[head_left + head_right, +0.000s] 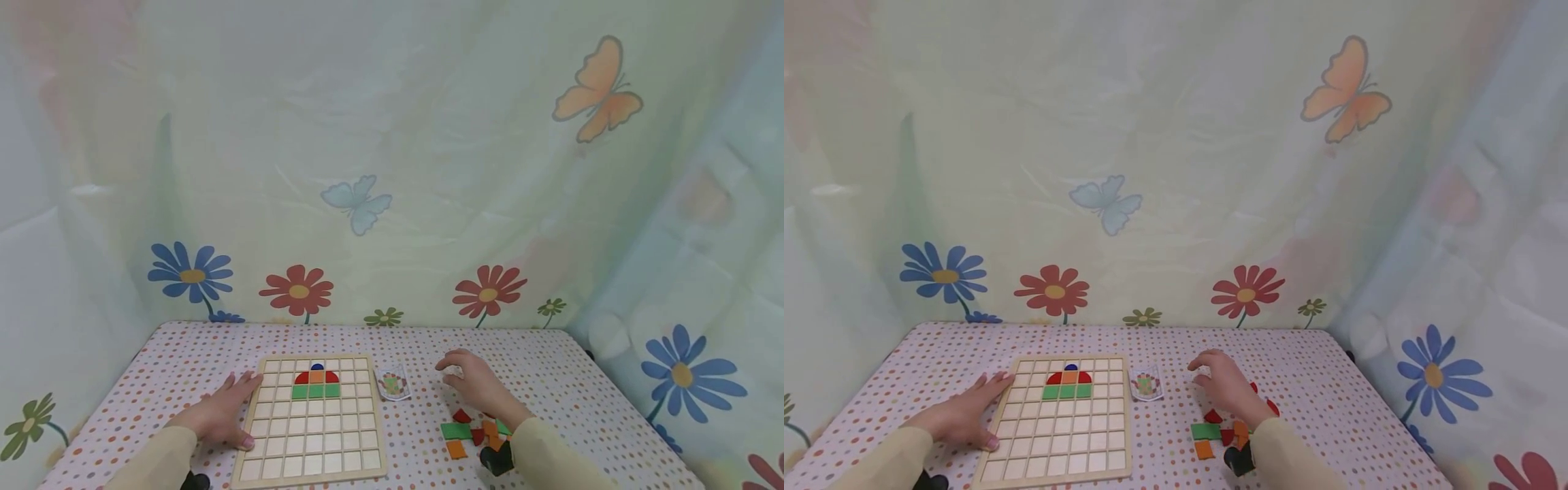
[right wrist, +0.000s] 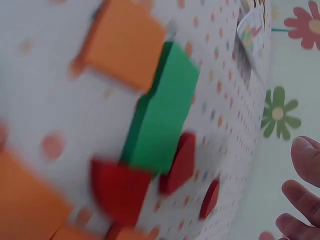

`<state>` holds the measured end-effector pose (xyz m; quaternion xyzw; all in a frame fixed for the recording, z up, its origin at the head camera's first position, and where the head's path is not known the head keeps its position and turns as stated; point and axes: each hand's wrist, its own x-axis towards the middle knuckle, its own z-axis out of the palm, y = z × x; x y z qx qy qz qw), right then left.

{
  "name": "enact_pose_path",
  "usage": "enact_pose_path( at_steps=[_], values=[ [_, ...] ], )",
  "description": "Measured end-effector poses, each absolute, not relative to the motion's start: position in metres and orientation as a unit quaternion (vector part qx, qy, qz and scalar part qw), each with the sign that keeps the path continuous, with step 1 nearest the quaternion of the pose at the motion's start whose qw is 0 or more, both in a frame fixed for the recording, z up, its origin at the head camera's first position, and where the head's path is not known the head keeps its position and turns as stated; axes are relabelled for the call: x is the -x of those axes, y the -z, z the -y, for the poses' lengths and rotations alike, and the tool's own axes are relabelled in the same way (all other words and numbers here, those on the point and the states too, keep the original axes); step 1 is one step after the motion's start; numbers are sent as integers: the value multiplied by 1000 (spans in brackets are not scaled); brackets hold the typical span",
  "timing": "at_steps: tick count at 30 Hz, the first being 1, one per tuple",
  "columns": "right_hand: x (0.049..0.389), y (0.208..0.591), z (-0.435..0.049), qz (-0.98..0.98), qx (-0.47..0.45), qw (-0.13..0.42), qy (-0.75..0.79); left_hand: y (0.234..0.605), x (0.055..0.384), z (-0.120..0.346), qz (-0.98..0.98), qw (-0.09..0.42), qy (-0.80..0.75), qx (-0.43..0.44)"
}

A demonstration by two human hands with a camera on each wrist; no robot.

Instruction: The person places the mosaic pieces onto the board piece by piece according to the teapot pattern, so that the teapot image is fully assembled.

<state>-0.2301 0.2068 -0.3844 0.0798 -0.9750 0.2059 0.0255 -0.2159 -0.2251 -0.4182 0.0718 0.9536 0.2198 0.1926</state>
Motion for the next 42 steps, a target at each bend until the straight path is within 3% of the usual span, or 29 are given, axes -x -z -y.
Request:
enact_pose_path(
  at_steps=[9, 18, 28, 42],
  values=[
    [219, 390, -265, 979, -61, 20, -196, 419, 220, 229, -953, 194, -220, -73],
    [201, 400, -306, 982, -12, -20, -190, 417, 218, 231, -954, 191, -215, -80],
    [184, 411, -336, 975, 0, -83, -205, 443, 232, 245, -946, 202, -239, -81],
    [179, 417, -345, 977, -5, -71, -200, 454, 237, 244, -945, 201, -242, -85]
  ],
)
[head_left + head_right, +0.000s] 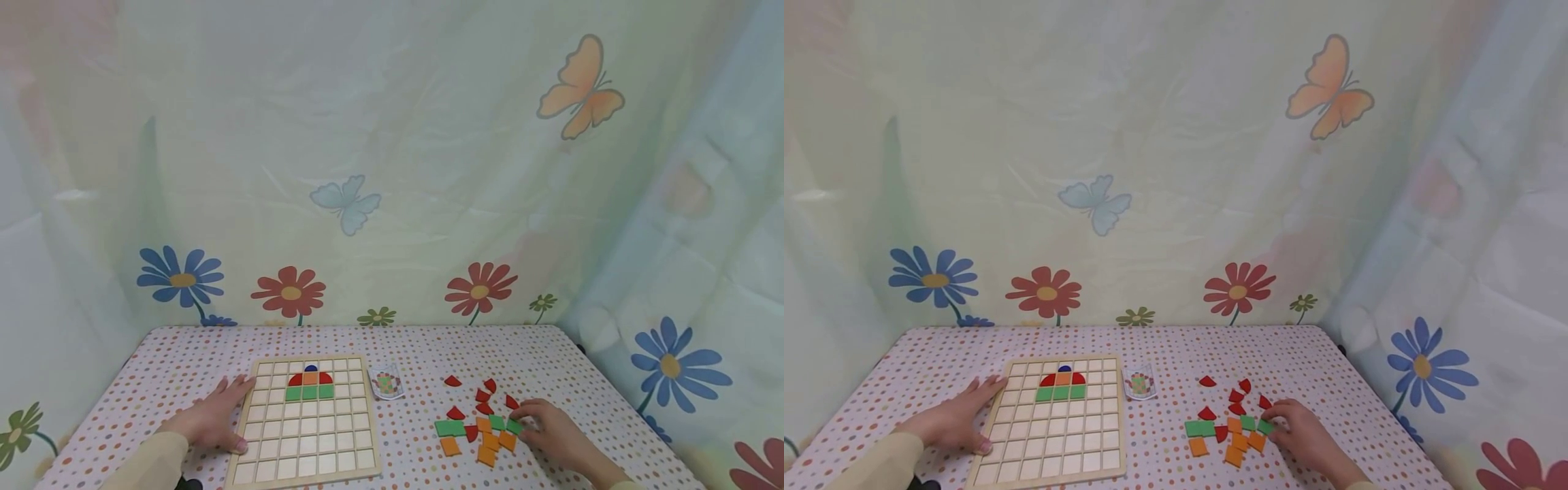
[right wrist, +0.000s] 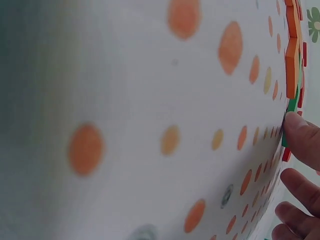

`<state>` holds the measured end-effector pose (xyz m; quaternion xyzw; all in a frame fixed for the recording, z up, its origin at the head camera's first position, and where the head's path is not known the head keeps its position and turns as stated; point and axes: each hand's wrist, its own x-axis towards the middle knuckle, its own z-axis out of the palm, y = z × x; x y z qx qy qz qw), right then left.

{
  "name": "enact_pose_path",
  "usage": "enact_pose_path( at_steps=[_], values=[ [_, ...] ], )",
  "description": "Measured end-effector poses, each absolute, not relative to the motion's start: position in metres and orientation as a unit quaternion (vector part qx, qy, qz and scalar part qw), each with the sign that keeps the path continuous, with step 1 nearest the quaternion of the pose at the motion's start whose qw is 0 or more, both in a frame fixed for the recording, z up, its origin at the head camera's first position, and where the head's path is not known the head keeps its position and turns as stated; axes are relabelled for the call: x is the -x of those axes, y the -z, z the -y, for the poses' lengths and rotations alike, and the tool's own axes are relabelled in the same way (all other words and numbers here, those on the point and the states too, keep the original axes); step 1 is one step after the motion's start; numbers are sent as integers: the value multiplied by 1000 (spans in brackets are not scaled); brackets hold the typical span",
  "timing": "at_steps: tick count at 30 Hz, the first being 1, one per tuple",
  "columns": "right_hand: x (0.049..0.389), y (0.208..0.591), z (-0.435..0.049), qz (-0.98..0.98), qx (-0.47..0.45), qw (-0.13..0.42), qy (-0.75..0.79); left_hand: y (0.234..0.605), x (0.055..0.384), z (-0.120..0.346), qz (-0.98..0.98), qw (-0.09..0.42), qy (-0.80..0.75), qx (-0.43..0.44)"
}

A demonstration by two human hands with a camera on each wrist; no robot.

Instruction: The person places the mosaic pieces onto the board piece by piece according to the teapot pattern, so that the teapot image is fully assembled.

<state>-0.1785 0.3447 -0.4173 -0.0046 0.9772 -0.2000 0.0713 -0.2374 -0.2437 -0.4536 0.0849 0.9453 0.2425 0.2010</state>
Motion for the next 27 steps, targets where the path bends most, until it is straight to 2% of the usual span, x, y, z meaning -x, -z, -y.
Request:
enact_pose_path(
  at_steps=[6, 17, 27],
  values=[
    [179, 417, -348, -977, 9, 66, 201, 455, 237, 243, -948, 194, -241, -80],
    [183, 418, -349, -980, -12, 71, 184, 427, 219, 231, -949, 196, -235, -75],
    [185, 418, -348, -979, -31, 88, 180, 431, 225, 232, -949, 201, -232, -75]
  ],
)
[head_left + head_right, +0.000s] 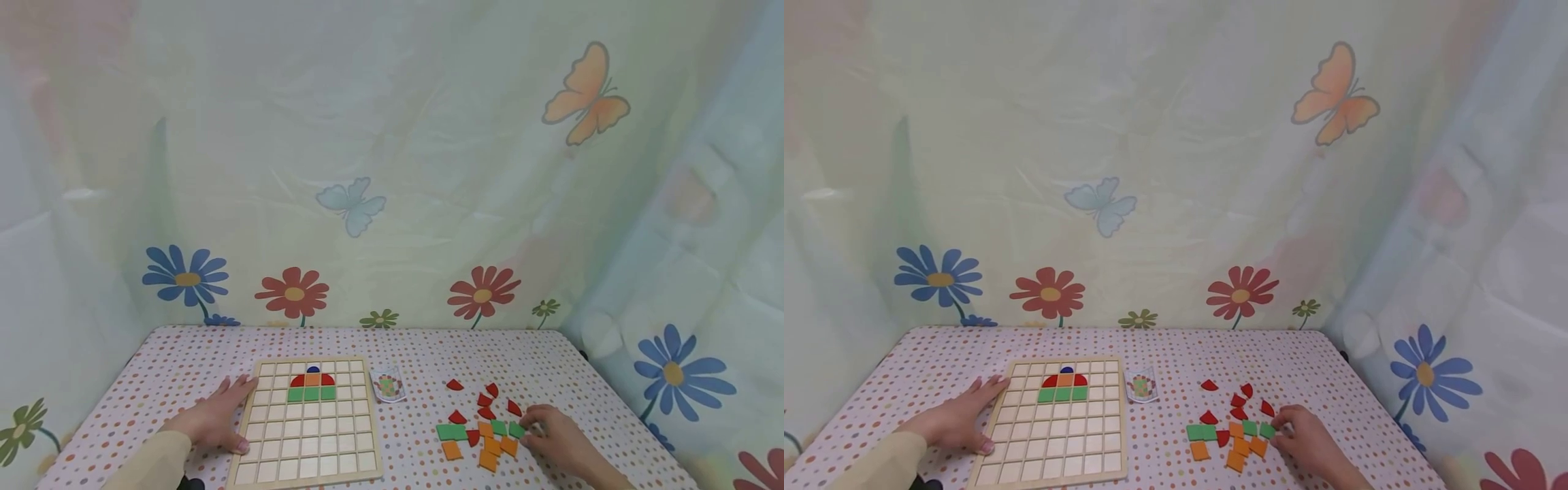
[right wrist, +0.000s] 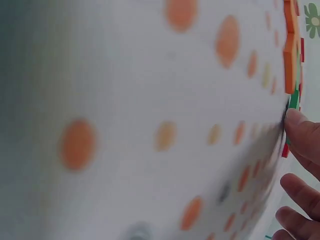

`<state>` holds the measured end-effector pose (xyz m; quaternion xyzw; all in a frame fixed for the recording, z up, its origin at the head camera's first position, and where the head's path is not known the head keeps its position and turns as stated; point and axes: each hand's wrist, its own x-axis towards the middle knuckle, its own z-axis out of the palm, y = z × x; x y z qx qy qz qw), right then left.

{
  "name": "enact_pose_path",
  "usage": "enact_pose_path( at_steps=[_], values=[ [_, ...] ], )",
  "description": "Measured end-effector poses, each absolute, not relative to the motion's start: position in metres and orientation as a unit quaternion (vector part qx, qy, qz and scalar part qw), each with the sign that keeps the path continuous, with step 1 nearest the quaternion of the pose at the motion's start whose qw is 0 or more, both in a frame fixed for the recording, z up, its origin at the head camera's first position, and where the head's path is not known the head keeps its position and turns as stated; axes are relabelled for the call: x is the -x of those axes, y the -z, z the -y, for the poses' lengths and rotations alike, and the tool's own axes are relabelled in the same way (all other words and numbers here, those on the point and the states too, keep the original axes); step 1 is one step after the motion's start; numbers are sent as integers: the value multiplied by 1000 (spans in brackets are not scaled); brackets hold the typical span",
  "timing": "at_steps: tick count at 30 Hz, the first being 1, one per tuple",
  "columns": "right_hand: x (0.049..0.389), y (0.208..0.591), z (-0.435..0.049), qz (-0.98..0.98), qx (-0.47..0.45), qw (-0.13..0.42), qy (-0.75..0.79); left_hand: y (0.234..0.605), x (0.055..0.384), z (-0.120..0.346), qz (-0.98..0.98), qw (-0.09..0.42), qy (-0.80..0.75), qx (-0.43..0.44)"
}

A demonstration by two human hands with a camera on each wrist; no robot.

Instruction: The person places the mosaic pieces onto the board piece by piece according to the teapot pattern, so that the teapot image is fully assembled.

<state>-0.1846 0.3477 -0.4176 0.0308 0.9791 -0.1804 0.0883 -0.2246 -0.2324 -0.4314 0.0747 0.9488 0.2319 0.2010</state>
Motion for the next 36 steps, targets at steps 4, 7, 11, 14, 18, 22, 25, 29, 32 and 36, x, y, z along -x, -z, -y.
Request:
enact_pose_path(
  at_steps=[4, 7, 11, 14, 18, 22, 25, 29, 32, 36],
  values=[
    [186, 414, -343, -980, -14, 67, 185, 451, 240, 242, -948, 203, -234, -72],
    [191, 410, -333, -980, -4, 57, 191, 465, 251, 248, -948, 199, -238, -74],
    [198, 407, -309, -977, 10, 50, 209, 464, 250, 247, -948, 199, -239, -71],
    [203, 404, -285, -974, 23, 44, 222, 448, 238, 240, -949, 203, -232, -65],
    [209, 401, -252, -969, 37, 52, 239, 428, 222, 231, -950, 201, -230, -68],
    [216, 399, -220, -964, 62, 66, 250, 426, 220, 231, -950, 196, -232, -75],
    [222, 400, -198, -961, 102, 67, 248, 437, 228, 235, -949, 197, -234, -78],
    [229, 402, -171, -950, 174, 63, 251, 447, 233, 240, -948, 199, -237, -79],
    [234, 403, -152, -941, 219, 58, 250, 444, 232, 238, -949, 204, -233, -65],
    [238, 403, -127, -938, 244, 54, 241, 431, 226, 232, -950, 206, -226, -58]
  ],
)
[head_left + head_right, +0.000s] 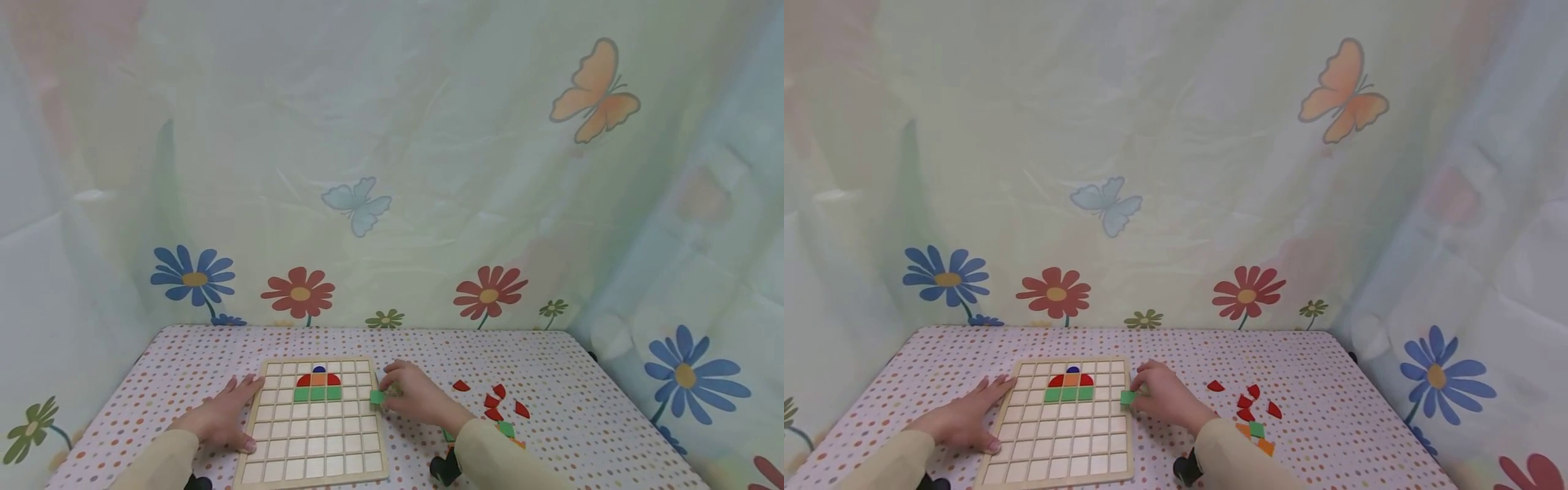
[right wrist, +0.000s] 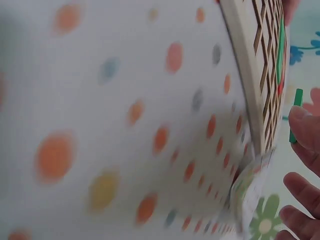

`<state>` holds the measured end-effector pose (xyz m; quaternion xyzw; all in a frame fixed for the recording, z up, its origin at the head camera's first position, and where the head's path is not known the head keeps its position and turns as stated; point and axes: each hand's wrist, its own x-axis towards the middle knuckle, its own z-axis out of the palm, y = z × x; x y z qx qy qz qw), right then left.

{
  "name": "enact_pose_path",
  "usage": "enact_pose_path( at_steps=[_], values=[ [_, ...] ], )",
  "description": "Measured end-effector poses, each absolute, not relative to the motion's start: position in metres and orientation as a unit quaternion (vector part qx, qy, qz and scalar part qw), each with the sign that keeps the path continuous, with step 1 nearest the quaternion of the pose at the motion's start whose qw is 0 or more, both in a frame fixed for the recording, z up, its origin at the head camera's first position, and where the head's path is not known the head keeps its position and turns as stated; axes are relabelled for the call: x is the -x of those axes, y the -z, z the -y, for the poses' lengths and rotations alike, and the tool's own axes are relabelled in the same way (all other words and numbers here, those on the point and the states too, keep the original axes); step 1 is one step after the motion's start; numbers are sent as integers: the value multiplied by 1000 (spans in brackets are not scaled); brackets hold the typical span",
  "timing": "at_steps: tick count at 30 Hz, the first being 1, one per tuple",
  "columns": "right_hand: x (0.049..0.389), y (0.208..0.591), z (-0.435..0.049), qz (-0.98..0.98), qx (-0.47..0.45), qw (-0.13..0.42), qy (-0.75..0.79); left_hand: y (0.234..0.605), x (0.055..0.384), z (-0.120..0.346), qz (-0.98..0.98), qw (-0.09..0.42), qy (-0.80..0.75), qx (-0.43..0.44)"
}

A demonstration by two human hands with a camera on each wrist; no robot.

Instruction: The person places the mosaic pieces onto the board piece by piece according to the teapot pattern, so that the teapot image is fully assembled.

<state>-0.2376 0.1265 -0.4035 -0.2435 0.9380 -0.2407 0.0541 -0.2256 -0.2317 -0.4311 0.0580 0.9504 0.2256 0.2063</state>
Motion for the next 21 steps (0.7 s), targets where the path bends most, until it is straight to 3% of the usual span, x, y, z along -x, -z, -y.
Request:
enact_pose_path(
  at_steps=[15, 21],
  values=[
    [240, 406, -57, -941, 288, 42, 173, 420, 219, 227, -951, 200, -226, -70],
    [238, 408, -42, -944, 294, 40, 143, 451, 237, 238, -950, 198, -233, -57]
  ],
)
